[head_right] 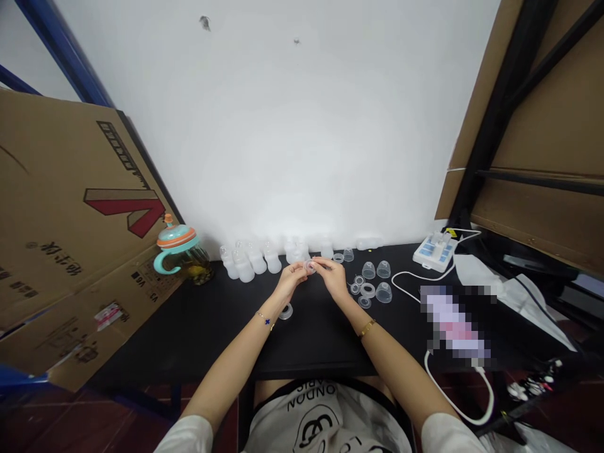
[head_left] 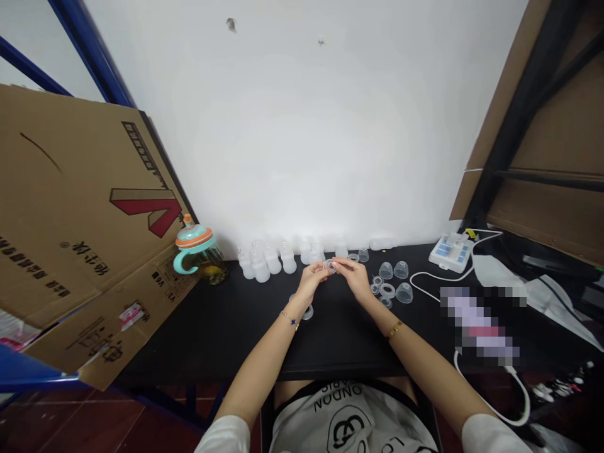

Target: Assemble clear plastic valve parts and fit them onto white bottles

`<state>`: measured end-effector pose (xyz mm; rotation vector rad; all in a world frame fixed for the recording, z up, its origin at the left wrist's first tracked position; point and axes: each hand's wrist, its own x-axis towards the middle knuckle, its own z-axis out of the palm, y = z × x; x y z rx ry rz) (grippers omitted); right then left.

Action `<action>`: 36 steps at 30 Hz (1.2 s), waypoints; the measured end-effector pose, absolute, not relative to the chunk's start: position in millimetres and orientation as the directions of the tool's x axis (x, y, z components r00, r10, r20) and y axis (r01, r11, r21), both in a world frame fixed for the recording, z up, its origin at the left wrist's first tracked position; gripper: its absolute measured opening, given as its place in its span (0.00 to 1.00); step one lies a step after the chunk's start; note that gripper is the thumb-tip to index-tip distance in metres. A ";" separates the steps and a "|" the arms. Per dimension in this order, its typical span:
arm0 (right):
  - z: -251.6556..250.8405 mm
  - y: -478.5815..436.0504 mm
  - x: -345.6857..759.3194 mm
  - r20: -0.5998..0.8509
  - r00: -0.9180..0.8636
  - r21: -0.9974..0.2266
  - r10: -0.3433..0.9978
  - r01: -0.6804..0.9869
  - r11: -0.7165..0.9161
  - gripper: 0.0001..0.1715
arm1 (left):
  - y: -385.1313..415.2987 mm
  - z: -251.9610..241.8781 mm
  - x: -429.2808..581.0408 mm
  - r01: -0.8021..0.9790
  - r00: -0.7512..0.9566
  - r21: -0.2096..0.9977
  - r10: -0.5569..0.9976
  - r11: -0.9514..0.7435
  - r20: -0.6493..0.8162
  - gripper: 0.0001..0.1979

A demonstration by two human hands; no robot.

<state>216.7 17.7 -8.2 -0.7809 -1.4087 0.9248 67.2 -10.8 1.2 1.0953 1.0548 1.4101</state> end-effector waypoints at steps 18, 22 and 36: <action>-7.4 16.4 215.8 0.387 -0.035 -0.913 0.922 -0.159 0.377 0.22 | -8.8 -2.6 66.1 -0.195 -0.028 0.972 0.992 -0.127 0.124 0.14; -6.6 15.5 215.8 0.351 -0.038 -0.921 0.936 -0.193 0.338 0.23 | -8.7 -3.5 66.6 -0.216 -0.038 0.967 0.991 -0.132 0.127 0.15; -5.4 15.2 216.6 0.250 -0.063 -0.933 0.966 -0.282 0.223 0.19 | -13.8 1.9 69.3 -0.245 -0.045 0.947 0.978 -0.206 0.201 0.10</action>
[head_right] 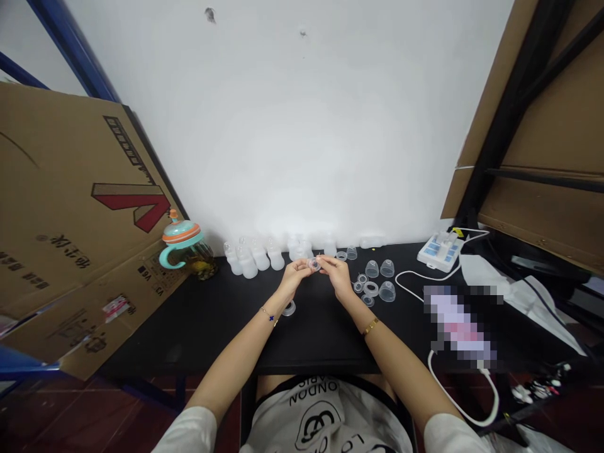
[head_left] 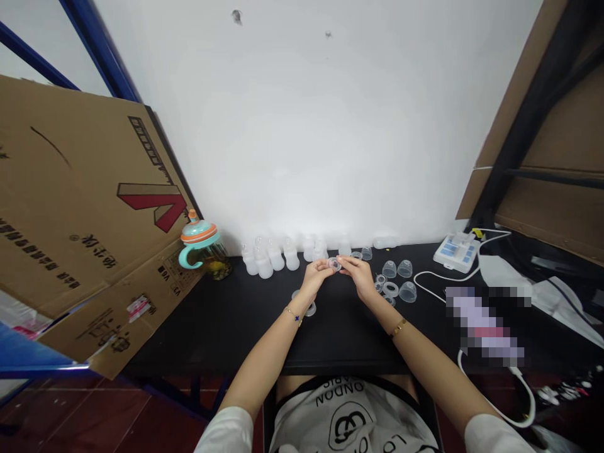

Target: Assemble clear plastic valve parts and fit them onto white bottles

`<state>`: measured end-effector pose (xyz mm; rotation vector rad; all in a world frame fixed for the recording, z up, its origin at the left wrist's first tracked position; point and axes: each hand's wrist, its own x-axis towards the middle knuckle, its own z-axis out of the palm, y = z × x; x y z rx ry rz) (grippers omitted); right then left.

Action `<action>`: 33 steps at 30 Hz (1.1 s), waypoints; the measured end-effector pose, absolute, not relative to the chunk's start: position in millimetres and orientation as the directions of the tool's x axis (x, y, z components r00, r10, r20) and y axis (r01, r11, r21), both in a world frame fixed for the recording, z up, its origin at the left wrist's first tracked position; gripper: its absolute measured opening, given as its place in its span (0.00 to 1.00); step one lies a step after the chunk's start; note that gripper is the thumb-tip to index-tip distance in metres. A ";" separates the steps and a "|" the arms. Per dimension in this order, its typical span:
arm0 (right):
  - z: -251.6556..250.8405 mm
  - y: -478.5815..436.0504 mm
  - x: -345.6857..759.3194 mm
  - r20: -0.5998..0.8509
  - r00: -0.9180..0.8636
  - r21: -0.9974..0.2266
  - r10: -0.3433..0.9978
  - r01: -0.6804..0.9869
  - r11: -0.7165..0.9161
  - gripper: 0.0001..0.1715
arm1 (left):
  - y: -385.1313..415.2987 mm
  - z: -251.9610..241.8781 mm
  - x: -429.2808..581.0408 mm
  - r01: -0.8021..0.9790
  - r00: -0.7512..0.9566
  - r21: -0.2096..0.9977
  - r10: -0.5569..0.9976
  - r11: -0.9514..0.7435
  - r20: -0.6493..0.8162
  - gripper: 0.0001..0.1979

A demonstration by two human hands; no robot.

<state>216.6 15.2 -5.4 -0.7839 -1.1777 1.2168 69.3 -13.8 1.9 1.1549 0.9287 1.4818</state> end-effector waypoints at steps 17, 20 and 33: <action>-6.4 13.0 212.9 0.301 -0.030 -0.940 0.953 -0.181 0.291 0.25 | -12.4 -0.2 71.7 -0.167 -0.123 0.955 0.966 -0.246 0.228 0.14; -7.1 13.2 212.7 0.320 -0.028 -0.934 0.947 -0.176 0.311 0.25 | -13.0 0.5 71.2 -0.135 -0.130 0.965 0.969 -0.227 0.210 0.15; -9.7 12.4 212.2 0.353 -0.035 -0.930 0.935 -0.125 0.347 0.26 | -9.1 -2.0 62.9 -0.306 -0.158 0.951 0.987 -0.041 -0.009 0.17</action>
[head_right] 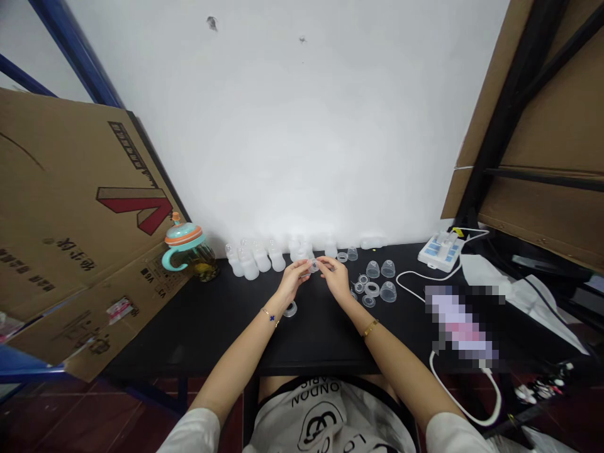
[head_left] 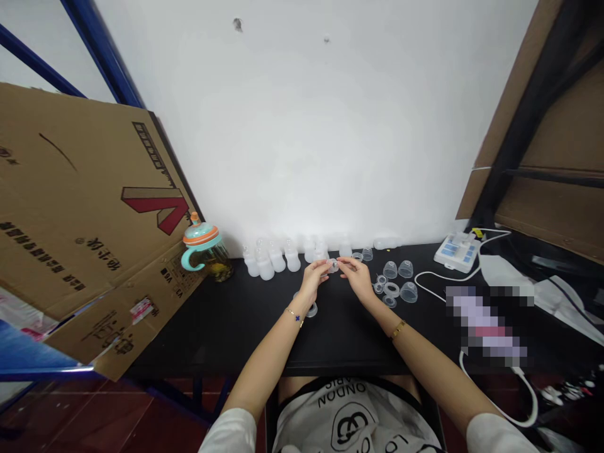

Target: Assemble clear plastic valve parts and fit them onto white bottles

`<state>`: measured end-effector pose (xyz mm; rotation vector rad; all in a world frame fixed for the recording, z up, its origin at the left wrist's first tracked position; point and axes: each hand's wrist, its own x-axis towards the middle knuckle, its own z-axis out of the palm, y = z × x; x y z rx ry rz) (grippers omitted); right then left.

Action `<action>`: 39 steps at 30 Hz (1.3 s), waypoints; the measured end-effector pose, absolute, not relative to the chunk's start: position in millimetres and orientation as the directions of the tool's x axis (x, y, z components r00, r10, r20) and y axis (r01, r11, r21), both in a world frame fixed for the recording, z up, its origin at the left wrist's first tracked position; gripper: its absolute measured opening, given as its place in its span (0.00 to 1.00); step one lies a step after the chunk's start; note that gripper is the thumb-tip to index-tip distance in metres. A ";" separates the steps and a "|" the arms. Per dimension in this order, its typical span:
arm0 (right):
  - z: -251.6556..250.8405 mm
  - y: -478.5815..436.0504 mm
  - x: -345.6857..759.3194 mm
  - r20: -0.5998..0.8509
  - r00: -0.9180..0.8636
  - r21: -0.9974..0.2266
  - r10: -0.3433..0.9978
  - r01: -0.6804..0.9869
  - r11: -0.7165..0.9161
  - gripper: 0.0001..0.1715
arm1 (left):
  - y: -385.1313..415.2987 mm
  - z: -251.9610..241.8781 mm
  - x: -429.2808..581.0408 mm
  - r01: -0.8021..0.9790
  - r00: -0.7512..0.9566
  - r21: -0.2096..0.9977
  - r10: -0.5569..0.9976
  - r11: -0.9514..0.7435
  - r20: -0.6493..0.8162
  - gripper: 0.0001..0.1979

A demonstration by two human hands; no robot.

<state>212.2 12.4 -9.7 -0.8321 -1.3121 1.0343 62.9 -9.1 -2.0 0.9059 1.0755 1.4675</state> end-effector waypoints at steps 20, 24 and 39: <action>-6.0 10.9 213.2 0.303 -0.020 -0.944 0.953 -0.147 0.297 0.27 | -8.0 0.4 61.6 -0.345 -0.217 0.937 0.975 -0.042 -0.036 0.23; -5.4 11.1 213.7 0.299 -0.029 -0.944 0.954 -0.156 0.291 0.26 | -7.1 0.1 61.6 -0.347 -0.219 0.936 0.975 -0.053 -0.027 0.23; -5.3 10.9 213.7 0.278 -0.033 -0.948 0.960 -0.172 0.268 0.23 | -5.9 -1.1 61.1 -0.332 -0.219 0.941 0.976 -0.067 -0.008 0.23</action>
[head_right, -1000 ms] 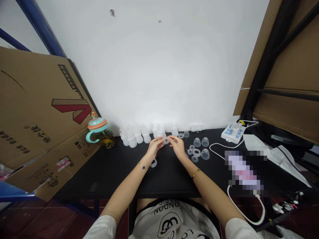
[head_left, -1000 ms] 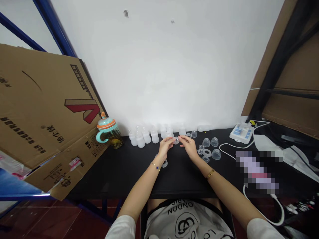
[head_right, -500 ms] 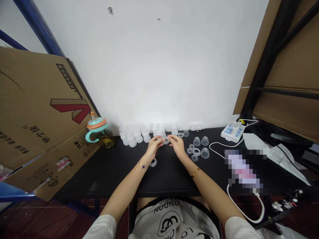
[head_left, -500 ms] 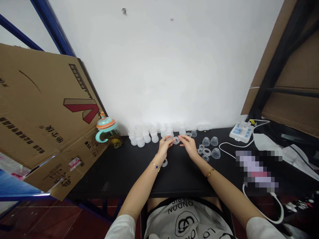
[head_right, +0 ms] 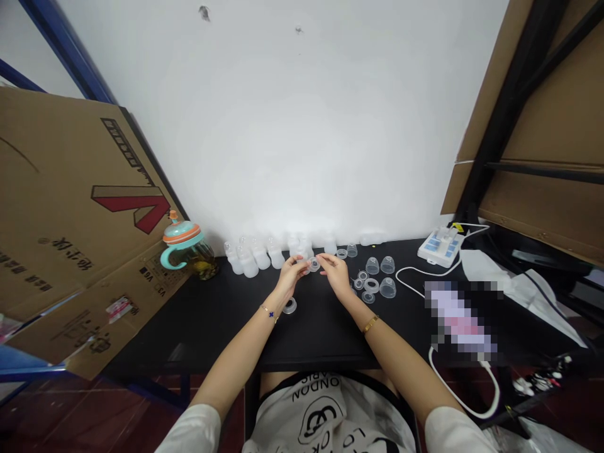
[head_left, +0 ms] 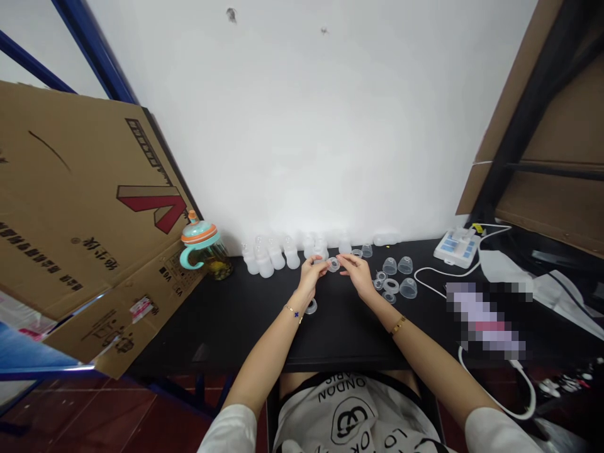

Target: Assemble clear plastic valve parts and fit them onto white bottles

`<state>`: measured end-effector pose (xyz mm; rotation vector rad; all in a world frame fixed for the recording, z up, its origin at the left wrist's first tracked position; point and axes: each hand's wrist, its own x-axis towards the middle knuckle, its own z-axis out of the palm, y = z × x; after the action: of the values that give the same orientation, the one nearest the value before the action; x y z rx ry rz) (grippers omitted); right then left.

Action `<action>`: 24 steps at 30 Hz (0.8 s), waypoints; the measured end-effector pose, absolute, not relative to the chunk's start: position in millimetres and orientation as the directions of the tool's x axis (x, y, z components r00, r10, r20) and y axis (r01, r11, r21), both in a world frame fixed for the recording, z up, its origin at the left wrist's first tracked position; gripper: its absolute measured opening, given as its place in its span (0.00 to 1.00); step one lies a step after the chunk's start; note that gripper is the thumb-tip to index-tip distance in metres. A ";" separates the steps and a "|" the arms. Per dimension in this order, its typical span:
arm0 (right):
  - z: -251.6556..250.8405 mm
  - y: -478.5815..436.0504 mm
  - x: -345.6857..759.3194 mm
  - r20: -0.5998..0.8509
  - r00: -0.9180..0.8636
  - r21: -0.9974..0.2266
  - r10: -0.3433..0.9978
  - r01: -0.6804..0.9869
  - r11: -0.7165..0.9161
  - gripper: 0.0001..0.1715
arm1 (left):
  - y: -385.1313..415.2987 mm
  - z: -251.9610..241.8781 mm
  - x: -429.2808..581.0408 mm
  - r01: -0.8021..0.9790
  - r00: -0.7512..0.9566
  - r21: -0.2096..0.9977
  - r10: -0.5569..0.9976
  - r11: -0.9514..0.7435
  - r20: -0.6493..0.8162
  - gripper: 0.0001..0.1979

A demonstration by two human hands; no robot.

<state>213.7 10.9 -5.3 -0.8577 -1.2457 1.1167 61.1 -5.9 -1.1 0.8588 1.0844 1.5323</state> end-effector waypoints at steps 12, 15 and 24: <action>-5.6 11.9 213.5 0.286 -0.026 -0.944 0.958 -0.178 0.277 0.23 | -8.1 0.9 60.2 -0.312 -0.183 0.942 0.981 -0.122 0.066 0.22; -5.1 11.7 213.5 0.280 -0.031 -0.944 0.960 -0.188 0.269 0.23 | -6.8 -0.2 60.1 -0.307 -0.183 0.941 0.979 -0.142 0.088 0.22; -8.1 14.9 214.7 0.228 -0.040 -0.949 0.973 -0.233 0.213 0.21 | -10.1 3.7 62.2 -0.270 -0.195 0.959 0.980 -0.087 0.034 0.20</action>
<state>214.7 14.9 -8.1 -0.8470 -1.1841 1.1896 62.2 -10.1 3.7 0.9449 1.0995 1.5121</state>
